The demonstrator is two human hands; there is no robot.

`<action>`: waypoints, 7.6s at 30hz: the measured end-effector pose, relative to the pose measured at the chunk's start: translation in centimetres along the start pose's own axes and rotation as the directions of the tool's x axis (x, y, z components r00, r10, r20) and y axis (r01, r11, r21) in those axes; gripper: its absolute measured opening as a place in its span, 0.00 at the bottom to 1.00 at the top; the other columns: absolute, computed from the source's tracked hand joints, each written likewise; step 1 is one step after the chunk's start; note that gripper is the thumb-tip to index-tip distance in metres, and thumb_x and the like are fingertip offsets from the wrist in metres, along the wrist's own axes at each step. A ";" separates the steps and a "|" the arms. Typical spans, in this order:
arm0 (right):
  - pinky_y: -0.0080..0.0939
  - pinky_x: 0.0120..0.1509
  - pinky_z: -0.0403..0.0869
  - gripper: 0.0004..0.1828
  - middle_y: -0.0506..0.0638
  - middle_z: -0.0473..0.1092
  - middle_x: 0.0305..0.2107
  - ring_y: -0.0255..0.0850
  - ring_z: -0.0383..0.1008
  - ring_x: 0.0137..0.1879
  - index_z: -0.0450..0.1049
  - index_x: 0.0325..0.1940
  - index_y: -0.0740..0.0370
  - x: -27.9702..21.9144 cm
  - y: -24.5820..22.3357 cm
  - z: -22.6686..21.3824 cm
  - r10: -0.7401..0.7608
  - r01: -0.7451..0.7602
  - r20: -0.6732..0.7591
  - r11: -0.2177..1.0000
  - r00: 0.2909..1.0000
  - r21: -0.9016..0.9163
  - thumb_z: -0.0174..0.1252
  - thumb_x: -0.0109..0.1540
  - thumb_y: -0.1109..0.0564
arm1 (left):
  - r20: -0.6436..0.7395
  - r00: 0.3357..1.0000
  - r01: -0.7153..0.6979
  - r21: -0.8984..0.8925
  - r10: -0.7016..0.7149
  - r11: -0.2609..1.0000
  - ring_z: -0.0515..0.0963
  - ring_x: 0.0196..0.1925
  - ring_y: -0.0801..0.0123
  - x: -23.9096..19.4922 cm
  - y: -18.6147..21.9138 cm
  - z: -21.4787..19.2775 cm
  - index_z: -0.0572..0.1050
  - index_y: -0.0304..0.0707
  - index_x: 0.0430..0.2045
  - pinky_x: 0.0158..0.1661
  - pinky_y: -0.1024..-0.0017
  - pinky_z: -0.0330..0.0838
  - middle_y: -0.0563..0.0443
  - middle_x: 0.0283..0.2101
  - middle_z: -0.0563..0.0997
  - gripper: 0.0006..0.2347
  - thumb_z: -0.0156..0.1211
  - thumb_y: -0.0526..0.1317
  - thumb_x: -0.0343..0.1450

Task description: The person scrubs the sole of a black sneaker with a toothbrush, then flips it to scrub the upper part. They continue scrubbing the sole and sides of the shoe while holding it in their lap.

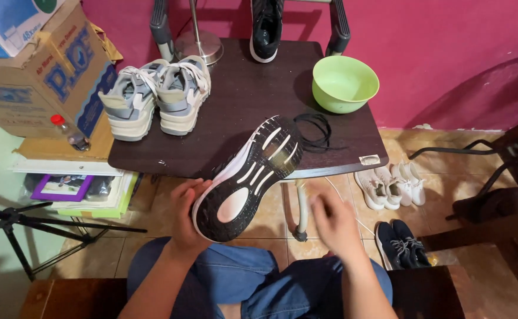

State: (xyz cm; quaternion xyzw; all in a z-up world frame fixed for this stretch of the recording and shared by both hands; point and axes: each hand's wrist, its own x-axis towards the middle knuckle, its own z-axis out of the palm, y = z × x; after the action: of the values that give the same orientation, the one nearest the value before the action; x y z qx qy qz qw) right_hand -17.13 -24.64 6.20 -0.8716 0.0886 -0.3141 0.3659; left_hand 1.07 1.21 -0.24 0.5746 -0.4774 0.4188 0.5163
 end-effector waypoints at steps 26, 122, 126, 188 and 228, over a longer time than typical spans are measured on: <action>0.34 0.28 0.56 0.16 0.42 0.63 0.17 0.31 0.56 0.21 0.72 0.61 0.55 0.1 -5.2 -4.4 0.021 -0.022 -0.078 1.000 0.997 -0.012 0.50 0.70 0.55 | 0.147 0.948 -0.275 -0.057 0.281 0.960 0.70 0.63 0.48 1.3 2.0 -6.4 0.62 0.42 0.59 0.60 0.40 0.76 0.48 0.61 0.72 0.11 0.42 0.37 0.81; 0.54 0.35 0.76 0.16 0.51 0.76 0.23 0.54 0.78 0.29 0.76 0.55 0.52 -3.4 -11.8 -4.8 -0.438 0.441 0.064 0.895 0.897 -0.064 0.56 0.62 0.59 | 0.383 0.922 0.106 -0.090 -0.064 0.990 0.80 0.54 0.61 15.0 12.0 -9.1 0.74 0.36 0.57 0.58 0.68 0.73 0.47 0.55 0.74 0.43 0.86 0.46 0.44; 0.58 0.40 0.76 0.20 0.53 0.75 0.21 0.59 0.79 0.33 0.70 0.65 0.45 -4.6 -12.4 -6.6 -0.136 0.168 0.200 0.974 0.970 -0.152 0.49 0.68 0.54 | 0.341 0.939 -0.032 -0.028 0.040 0.999 0.81 0.52 0.55 14.3 11.9 -10.0 0.74 0.33 0.56 0.55 0.62 0.77 0.44 0.53 0.74 0.40 0.84 0.47 0.48; 0.43 0.48 0.68 0.16 0.50 0.73 0.30 0.43 0.71 0.37 0.73 0.54 0.57 -14.3 3.8 -18.8 0.566 -0.439 0.272 0.800 0.778 -0.408 0.46 0.72 0.48 | 0.491 0.866 -0.269 0.291 0.098 0.918 0.79 0.57 0.44 4.5 18.2 -21.4 0.67 0.27 0.55 0.56 0.54 0.73 0.35 0.59 0.77 0.30 0.60 0.59 0.72; 0.43 0.47 0.70 0.16 0.49 0.77 0.27 0.44 0.73 0.31 0.68 0.51 0.60 -14.8 5.7 -18.6 0.568 -0.474 0.213 0.801 0.795 -0.365 0.43 0.74 0.46 | 0.169 0.975 -0.195 0.365 0.141 0.911 0.74 0.54 0.35 4.9 15.1 -23.3 0.58 0.22 0.59 0.58 0.44 0.74 0.23 0.55 0.73 0.34 0.74 0.44 0.67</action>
State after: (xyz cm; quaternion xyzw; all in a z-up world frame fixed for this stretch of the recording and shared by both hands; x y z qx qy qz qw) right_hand -39.74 -33.84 5.02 -0.8947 0.3142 -0.0413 0.3148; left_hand -12.51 23.64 10.14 0.6481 -0.4700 0.5047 0.3230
